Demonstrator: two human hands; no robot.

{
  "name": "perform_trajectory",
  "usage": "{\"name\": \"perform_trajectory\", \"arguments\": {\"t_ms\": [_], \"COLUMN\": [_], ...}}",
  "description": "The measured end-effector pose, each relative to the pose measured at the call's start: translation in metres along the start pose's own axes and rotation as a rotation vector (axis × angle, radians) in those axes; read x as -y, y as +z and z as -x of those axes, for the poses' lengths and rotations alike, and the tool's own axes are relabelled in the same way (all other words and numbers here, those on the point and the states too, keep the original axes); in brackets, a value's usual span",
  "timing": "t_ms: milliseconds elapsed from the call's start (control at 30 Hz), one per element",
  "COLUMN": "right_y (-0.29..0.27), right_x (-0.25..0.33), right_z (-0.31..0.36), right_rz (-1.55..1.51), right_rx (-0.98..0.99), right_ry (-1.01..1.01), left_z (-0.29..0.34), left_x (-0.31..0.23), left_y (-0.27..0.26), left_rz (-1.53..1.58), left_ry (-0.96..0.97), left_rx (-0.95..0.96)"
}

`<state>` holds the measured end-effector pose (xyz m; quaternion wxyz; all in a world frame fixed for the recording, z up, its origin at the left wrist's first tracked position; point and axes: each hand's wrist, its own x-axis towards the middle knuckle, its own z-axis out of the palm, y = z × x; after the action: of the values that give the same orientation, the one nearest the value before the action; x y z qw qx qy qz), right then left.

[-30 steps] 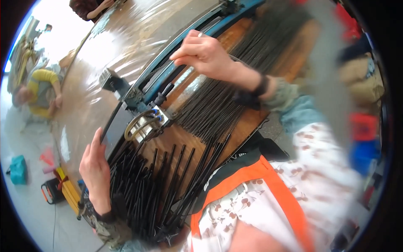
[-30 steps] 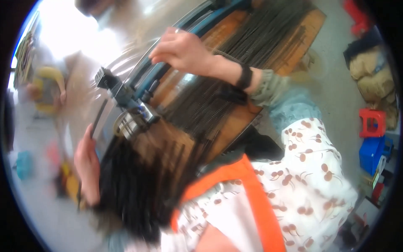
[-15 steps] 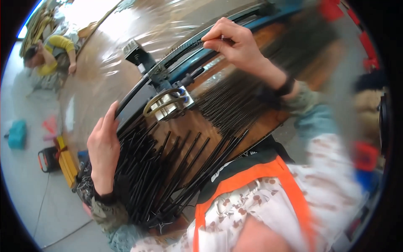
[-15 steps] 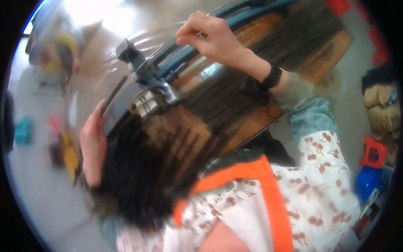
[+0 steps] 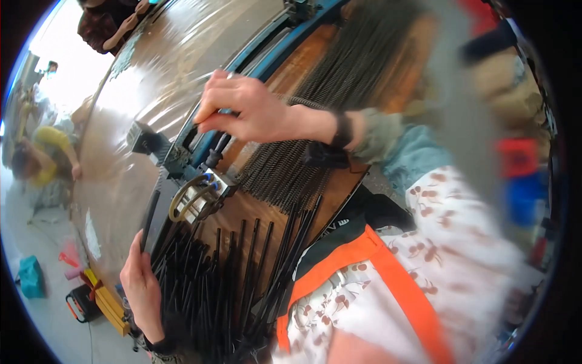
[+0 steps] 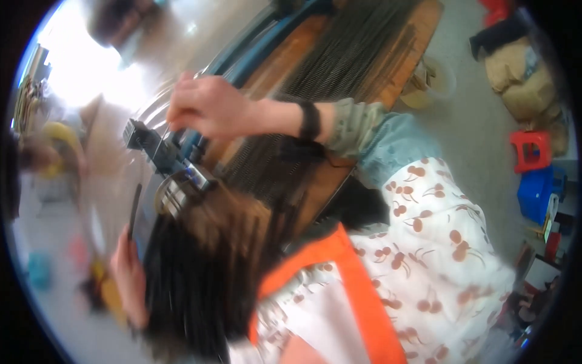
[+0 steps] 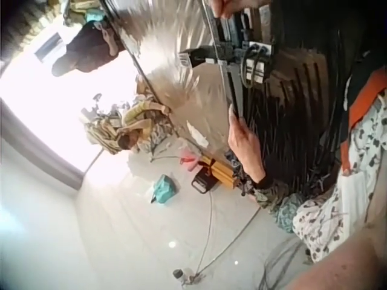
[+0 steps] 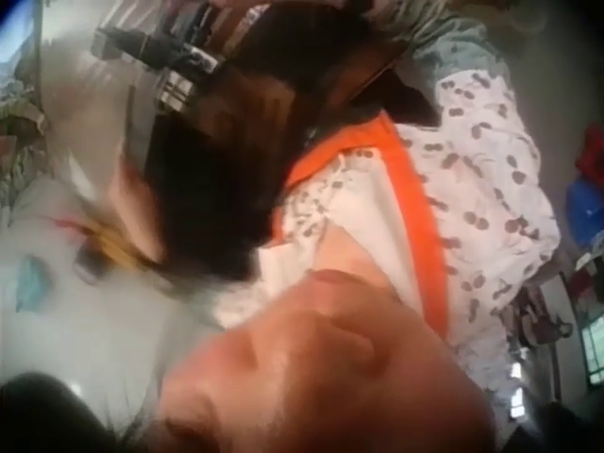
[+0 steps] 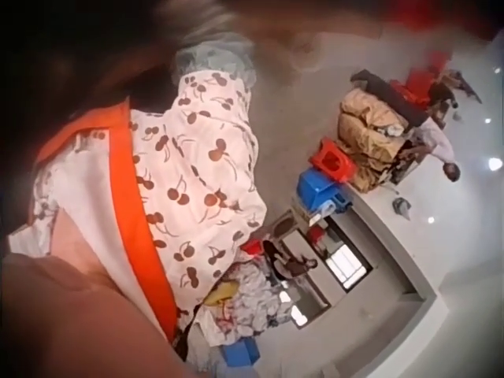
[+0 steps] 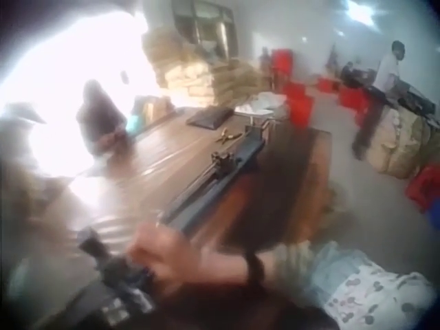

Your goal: Arranging and feeding thin black rods into a specialized assembly machine on a workbench.

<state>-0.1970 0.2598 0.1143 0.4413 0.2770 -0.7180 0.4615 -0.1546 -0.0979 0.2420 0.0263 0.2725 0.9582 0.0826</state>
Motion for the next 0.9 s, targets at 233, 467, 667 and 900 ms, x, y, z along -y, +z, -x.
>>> {"name": "perform_trajectory", "arguments": {"t_ms": [233,467,667,900], "right_y": [0.011,-0.037,-0.089,-0.03], "right_x": [0.002,-0.016,0.028,0.039], "right_z": [-0.002,-0.111,-0.133,0.02], "right_rz": [-0.043,0.051,0.24,-0.062], "right_rx": [0.236,0.344,0.677,0.424], "right_ry": [0.118,-0.362,-0.279,0.151], "left_z": [0.02,-0.002,-0.007,0.001], "left_x": [0.008,-0.015,-0.026,-0.049], "left_y": [-0.008,-0.034,-0.034,0.003], "left_rz": [0.049,0.469,0.294,0.277], "left_ry": [-0.209,-0.383,-0.21,-0.15], "left_rx": [-0.028,0.164,0.032,0.234]}}
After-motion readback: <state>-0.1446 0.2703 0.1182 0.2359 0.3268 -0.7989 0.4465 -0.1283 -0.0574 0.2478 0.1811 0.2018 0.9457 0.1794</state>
